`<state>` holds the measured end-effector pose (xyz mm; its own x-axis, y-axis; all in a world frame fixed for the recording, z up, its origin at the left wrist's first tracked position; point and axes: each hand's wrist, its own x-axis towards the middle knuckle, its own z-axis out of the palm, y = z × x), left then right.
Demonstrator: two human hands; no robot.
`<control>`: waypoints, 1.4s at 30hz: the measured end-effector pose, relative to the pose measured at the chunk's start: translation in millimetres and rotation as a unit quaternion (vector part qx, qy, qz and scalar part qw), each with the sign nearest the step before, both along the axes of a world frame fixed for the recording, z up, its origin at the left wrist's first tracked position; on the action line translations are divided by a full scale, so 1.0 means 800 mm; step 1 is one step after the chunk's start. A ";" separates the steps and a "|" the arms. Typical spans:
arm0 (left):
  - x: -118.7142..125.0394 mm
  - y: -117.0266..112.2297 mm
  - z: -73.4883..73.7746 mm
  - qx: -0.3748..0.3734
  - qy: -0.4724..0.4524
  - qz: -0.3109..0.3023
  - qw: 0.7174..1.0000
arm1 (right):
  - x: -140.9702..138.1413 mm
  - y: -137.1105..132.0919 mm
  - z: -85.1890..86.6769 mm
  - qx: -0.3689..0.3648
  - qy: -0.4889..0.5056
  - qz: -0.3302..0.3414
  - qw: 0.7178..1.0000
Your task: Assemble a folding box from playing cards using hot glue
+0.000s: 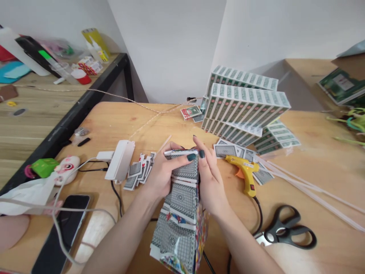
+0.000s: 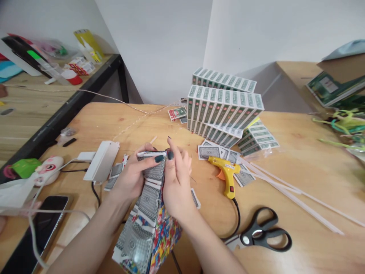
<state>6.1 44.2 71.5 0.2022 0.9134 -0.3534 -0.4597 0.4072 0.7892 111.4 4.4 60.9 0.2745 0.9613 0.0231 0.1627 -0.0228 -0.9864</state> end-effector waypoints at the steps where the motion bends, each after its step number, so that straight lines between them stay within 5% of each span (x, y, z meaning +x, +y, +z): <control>1: -0.001 0.000 0.002 0.000 -0.007 -0.007 1.000 | 0.000 -0.002 0.000 0.010 -0.024 0.005 1.000; 14: -0.005 -0.005 0.012 -0.002 -0.045 -0.032 0.998 | 0.003 -0.010 0.016 0.082 -0.151 0.034 0.984; 42: -0.005 -0.013 0.020 0.009 -0.033 -0.037 0.999 | 0.001 -0.018 0.027 0.083 -0.124 0.032 0.988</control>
